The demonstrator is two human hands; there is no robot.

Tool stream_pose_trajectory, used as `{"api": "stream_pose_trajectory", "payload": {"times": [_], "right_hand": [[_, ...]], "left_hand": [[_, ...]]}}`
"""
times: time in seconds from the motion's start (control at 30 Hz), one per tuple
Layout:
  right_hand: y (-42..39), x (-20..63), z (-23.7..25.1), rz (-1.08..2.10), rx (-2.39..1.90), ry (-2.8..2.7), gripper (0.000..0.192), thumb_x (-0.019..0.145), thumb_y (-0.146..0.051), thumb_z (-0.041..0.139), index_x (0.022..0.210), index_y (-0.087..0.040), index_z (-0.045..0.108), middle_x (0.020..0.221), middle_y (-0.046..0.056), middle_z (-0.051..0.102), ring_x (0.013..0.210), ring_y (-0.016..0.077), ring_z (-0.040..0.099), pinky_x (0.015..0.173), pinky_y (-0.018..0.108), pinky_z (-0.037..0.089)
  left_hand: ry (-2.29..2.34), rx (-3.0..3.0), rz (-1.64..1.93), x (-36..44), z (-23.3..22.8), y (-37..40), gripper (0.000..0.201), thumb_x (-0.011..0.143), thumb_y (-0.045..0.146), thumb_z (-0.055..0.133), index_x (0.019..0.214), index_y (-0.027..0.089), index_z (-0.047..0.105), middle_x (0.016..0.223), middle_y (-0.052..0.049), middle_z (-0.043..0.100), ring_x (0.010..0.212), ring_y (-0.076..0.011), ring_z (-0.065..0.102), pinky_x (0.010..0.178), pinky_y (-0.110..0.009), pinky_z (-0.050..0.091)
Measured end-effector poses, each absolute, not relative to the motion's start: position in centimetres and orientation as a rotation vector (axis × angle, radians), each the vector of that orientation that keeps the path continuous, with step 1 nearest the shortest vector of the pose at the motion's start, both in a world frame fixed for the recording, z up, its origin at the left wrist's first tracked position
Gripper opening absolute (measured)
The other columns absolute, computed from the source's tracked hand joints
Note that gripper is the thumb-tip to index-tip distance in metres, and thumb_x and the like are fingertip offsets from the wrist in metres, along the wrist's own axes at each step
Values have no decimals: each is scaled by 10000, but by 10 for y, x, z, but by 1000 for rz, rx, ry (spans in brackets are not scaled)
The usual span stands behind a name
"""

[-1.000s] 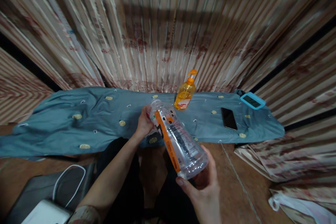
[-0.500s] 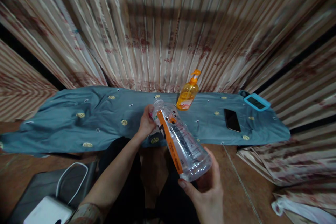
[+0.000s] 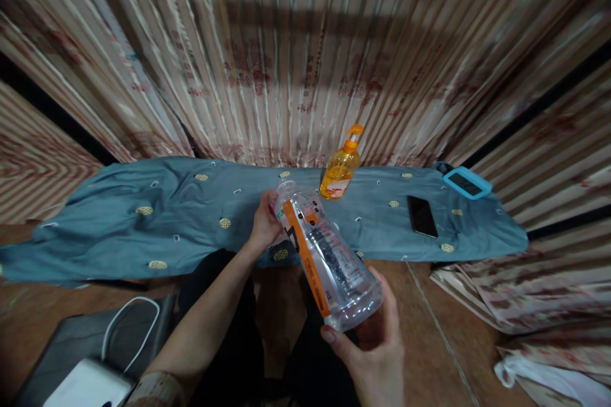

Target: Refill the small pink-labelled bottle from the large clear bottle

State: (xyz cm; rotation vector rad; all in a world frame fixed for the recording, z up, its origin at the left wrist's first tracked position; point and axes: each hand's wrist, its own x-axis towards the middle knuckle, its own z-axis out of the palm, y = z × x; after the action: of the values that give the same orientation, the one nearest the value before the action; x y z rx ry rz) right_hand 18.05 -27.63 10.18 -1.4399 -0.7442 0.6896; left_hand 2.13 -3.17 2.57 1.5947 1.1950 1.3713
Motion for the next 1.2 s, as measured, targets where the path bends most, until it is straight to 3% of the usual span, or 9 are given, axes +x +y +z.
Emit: {"api": "stream_pose_trajectory", "payload": {"times": [0.47, 0.73, 0.97, 1.2], "right_hand": [[-277, 185, 99, 674, -1474, -761, 926, 579, -382, 990, 1391, -241, 566, 1390, 112, 688, 1262, 341, 667, 977, 406, 588], [-273, 182, 102, 674, -1430, -671, 947, 457, -319, 1019, 1313, -229, 624, 1311, 105, 723, 1201, 338, 694, 901, 365, 601], [-276, 178, 105, 692, -1463, -661, 960, 497, -345, 1017, 1357, -254, 602, 1379, 87, 690, 1283, 329, 654, 1001, 362, 551], [-277, 188, 96, 694, -1419, -754, 940, 516, -268, 1014, 1361, -230, 603, 1340, 106, 724, 1210, 326, 711, 927, 355, 611]], "left_hand": [[1181, 1590, 1382, 22, 24, -31, 750, 620, 269, 866, 1279, 190, 515, 1199, -91, 695, 1114, -284, 699, 1023, -463, 556], [1192, 1607, 1374, 22, 26, -32, 718, 630, 230, 844, 1270, 204, 520, 1198, -75, 701, 1114, -274, 707, 1018, -430, 561], [1178, 1589, 1377, 24, 21, -29, 743, 624, 219, 827, 1290, 193, 498, 1201, -88, 705, 1113, -285, 708, 1024, -453, 558], [1183, 1571, 1385, 24, 22, -30, 762, 606, 207, 838, 1291, 185, 506, 1220, -95, 704, 1131, -290, 706, 1035, -454, 553]]}}
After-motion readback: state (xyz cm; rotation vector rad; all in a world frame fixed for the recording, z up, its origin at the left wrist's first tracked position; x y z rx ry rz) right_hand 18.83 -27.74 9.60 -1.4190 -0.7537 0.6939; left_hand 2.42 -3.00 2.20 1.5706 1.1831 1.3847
